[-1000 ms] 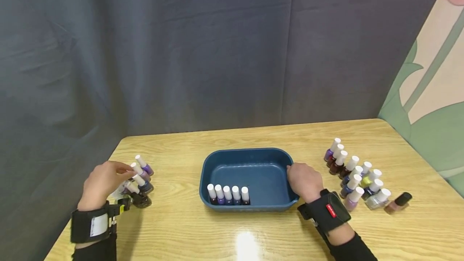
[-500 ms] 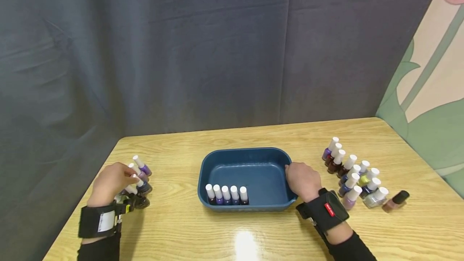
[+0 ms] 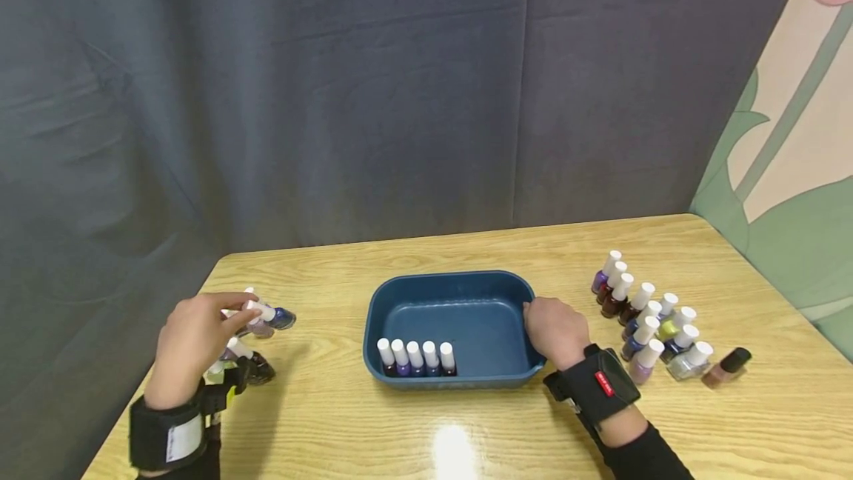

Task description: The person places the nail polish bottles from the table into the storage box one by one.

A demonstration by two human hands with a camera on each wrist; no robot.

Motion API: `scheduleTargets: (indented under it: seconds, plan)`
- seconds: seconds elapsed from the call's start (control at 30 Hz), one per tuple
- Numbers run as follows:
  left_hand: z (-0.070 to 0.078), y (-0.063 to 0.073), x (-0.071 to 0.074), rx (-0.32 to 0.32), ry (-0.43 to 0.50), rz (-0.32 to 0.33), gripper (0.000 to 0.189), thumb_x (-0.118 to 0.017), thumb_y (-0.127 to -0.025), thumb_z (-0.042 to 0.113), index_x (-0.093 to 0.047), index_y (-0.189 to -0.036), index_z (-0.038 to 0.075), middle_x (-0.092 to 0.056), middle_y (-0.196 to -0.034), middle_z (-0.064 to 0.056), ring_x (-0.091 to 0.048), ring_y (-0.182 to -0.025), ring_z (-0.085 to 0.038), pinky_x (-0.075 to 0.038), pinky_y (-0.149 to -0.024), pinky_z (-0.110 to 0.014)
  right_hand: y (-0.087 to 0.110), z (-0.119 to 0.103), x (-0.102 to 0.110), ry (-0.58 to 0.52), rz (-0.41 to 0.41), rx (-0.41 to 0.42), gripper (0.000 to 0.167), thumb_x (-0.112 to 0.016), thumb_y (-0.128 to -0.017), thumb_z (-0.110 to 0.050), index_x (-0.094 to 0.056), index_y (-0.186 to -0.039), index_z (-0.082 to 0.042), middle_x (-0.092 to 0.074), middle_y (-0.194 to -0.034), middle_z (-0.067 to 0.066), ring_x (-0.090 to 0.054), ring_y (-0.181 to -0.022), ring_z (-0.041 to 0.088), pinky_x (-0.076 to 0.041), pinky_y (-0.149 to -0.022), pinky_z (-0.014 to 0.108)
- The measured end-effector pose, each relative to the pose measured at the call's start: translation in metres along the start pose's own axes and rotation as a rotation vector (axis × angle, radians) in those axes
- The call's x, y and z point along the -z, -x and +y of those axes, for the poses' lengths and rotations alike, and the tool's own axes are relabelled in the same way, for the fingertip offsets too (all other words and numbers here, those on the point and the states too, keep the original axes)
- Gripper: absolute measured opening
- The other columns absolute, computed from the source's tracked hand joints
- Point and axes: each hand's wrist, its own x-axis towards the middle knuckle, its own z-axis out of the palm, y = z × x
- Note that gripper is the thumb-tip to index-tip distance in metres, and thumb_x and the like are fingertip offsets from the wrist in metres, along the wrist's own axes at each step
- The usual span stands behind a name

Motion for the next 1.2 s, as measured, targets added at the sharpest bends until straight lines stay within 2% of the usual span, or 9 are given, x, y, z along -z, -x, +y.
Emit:
scheduleTargets:
  seconds: [0.2, 0.27, 0.4, 0.53, 0.63, 0.73, 0.97, 1.07, 1.2]
  plan:
    - [0.03, 0.006, 0.003, -0.106, 0.032, 0.073, 0.023, -0.069, -0.081, 0.022, -0.071, -0.101, 0.012, -0.062, -0.059, -0.001, -0.048, -0.047, -0.01, -0.029, -0.042, -0.026, 0.001, 0.0, -0.001, -0.005, 0.016, 0.001, 0.042, -0.038, -0.097, -0.019, -0.05, -0.059, -0.006, -0.047, -0.057, 0.005, -0.049, -0.05, 0.018, -0.035, -0.044, 0.03]
    - [0.043, 0.008, 0.001, -0.137, 0.035, 0.087, 0.023, -0.07, -0.081, 0.023, -0.071, -0.101, 0.013, -0.057, -0.056, -0.001, -0.041, -0.046, -0.009, -0.027, -0.043, -0.025, 0.0, 0.0, -0.001, -0.005, 0.012, -0.002, 0.042, -0.038, -0.097, -0.019, -0.05, -0.059, -0.006, -0.047, -0.057, 0.005, -0.05, -0.051, 0.018, -0.036, -0.044, 0.03]
    - [0.069, 0.008, -0.008, -0.226, 0.047, 0.097, 0.023, -0.071, -0.078, 0.023, -0.071, -0.1, 0.015, -0.062, -0.064, -0.001, -0.039, -0.047, -0.007, -0.028, -0.045, -0.022, 0.0, 0.0, -0.001, -0.005, 0.003, -0.011, 0.042, -0.038, -0.097, -0.019, -0.05, -0.059, -0.006, -0.048, -0.057, 0.006, -0.05, -0.05, 0.018, -0.036, -0.044, 0.03]
    - [0.092, 0.008, -0.018, -0.353, 0.084, 0.115, 0.023, -0.07, -0.079, 0.023, -0.071, -0.1, 0.016, -0.07, -0.081, -0.001, -0.042, -0.049, -0.005, -0.032, -0.048, -0.019, 0.0, 0.0, 0.0, -0.006, 0.001, -0.013, 0.042, -0.038, -0.097, -0.02, -0.051, -0.06, -0.005, -0.048, -0.057, 0.006, -0.05, -0.051, 0.018, -0.036, -0.044, 0.03]
    - [0.107, 0.008, -0.027, -0.451, 0.101, 0.14, 0.023, -0.069, -0.079, 0.026, -0.071, -0.101, 0.018, -0.071, -0.086, 0.001, -0.047, -0.05, -0.005, -0.033, -0.049, -0.017, -0.001, 0.001, 0.0, -0.006, 0.001, -0.011, 0.042, -0.038, -0.097, -0.02, -0.051, -0.06, -0.005, -0.048, -0.058, 0.006, -0.05, -0.051, 0.019, -0.037, -0.045, 0.031]
    - [0.122, 0.007, -0.035, -0.52, 0.103, 0.141, 0.023, -0.067, -0.08, 0.029, -0.07, -0.101, 0.02, -0.07, -0.081, 0.004, -0.05, -0.052, -0.006, -0.032, -0.048, -0.016, -0.001, 0.001, 0.0, -0.005, 0.003, -0.01, 0.041, -0.038, -0.097, -0.019, -0.051, -0.06, -0.005, -0.048, -0.058, 0.006, -0.05, -0.051, 0.019, -0.036, -0.045, 0.031]
    - [0.153, 0.01, -0.051, -0.623, 0.104, 0.047, 0.023, -0.064, -0.083, 0.031, -0.07, -0.102, 0.021, -0.071, -0.091, 0.006, -0.065, -0.076, -0.008, -0.048, -0.063, -0.019, -0.001, 0.001, -0.001, -0.008, 0.01, -0.007, 0.041, -0.038, -0.096, -0.02, -0.05, -0.059, -0.007, -0.048, -0.058, 0.006, -0.05, -0.051, 0.019, -0.037, -0.045, 0.032]
    - [0.162, 0.013, -0.058, -0.668, 0.097, -0.006, 0.022, -0.063, -0.084, 0.03, -0.069, -0.104, 0.022, -0.071, -0.093, 0.008, -0.065, -0.079, -0.006, -0.048, -0.066, -0.018, -0.001, 0.001, -0.001, -0.004, 0.011, -0.002, 0.041, -0.038, -0.096, -0.019, -0.05, -0.059, -0.007, -0.048, -0.058, 0.006, -0.05, -0.051, 0.019, -0.037, -0.045, 0.032]
    - [0.17, 0.015, -0.07, -0.72, 0.047, -0.029, 0.02, -0.064, -0.084, 0.028, -0.07, -0.103, 0.025, -0.07, -0.093, 0.011, -0.064, -0.079, -0.002, -0.046, -0.063, -0.014, -0.001, 0.001, -0.001, 0.003, 0.018, 0.006, 0.04, -0.038, -0.096, -0.019, -0.05, -0.06, -0.007, -0.048, -0.058, 0.006, -0.05, -0.052, 0.019, -0.037, -0.045, 0.033]
